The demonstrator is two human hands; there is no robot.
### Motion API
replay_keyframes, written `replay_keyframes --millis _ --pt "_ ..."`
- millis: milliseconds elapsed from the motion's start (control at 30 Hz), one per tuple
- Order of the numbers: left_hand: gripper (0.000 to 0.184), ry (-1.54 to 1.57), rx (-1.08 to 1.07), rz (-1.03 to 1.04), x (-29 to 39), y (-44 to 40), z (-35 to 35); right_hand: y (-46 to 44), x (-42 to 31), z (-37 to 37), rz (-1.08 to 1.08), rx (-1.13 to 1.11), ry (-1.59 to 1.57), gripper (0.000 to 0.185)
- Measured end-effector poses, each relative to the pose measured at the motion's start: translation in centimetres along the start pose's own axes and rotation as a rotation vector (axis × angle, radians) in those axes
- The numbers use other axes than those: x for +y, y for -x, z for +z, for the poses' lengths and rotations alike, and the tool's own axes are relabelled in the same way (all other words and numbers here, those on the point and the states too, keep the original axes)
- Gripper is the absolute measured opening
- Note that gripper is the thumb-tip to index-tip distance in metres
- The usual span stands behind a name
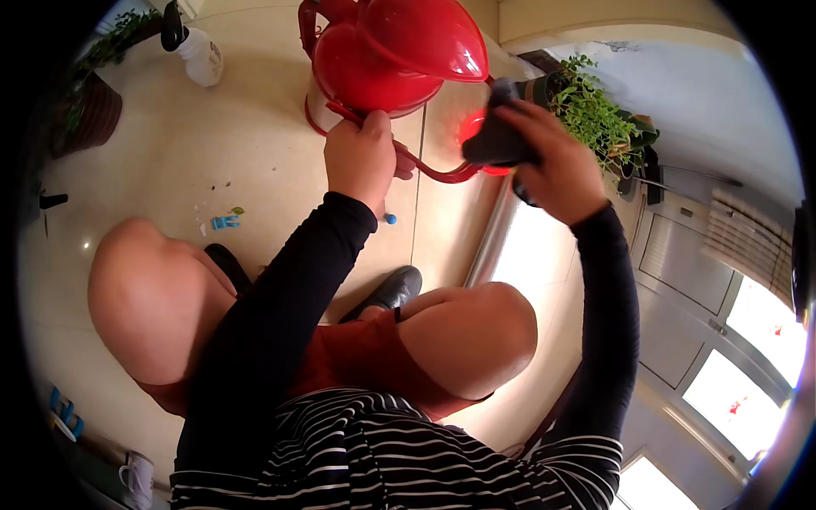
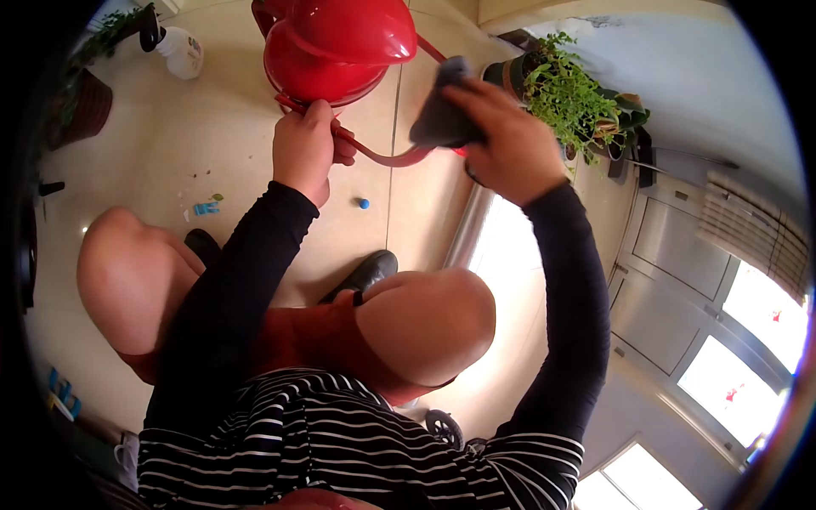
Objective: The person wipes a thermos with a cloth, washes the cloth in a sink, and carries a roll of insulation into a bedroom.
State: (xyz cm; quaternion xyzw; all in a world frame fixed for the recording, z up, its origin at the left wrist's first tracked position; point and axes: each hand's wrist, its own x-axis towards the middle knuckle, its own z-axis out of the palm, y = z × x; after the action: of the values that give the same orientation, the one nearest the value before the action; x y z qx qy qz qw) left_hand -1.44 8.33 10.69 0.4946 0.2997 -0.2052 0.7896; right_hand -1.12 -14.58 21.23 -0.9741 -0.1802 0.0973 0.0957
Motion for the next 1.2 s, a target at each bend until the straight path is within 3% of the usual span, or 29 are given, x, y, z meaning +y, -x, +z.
replay_keyframes --millis 33,100,200,233,333,567,800,967,1033,1100,1200 --pt "0.025 -0.01 -0.001 0.005 -0.2 -0.3 -0.1 -0.4 -0.4 0.7 0.025 -0.174 0.062 0.055" --pt "0.025 -0.001 0.004 0.014 -0.5 -0.4 -0.1 -0.8 -1.0 2.7 0.019 -0.263 0.098 0.052" --pt "0.026 0.025 0.007 0.018 -0.7 -0.5 -0.3 -1.2 -1.0 5.0 -0.091 -0.352 -0.263 0.046" --pt "0.025 0.013 -0.011 0.02 -0.9 -0.8 -0.4 -1.4 -2.9 4.1 0.059 -0.448 -0.469 0.044" --pt "0.024 -0.017 -0.044 0.031 -0.7 -0.8 -0.7 -1.6 -4.7 5.1 0.16 -0.351 -0.841 0.041" --pt "0.033 -0.056 -0.277 0.021 -1.8 -1.0 -2.7 -0.5 -4.8 8.7 0.35 -0.224 -1.179 0.045" --pt "0.053 0.102 -0.445 -0.028 -2.2 -0.3 -4.1 -2.6 -5.0 11.5 0.236 -0.251 -1.397 0.052" --pt "0.065 0.076 -0.506 0.043 -3.0 0.5 -5.1 -2.3 -6.5 14.7 0.125 0.021 -1.405 0.05" --pt "0.069 0.014 -0.521 0.034 -3.3 1.3 -5.6 -1.1 -7.4 15.0 0.063 0.128 -1.273 0.053" --pt "0.08 -0.064 -0.546 0.066 -4.1 1.5 -6.5 -0.3 -7.7 17.3 -0.039 0.245 -1.187 0.061" --pt "0.101 -0.062 -0.537 0.019 -4.4 1.9 -8.3 1.1 -8.5 16.2 -0.115 0.125 -1.213 0.062"
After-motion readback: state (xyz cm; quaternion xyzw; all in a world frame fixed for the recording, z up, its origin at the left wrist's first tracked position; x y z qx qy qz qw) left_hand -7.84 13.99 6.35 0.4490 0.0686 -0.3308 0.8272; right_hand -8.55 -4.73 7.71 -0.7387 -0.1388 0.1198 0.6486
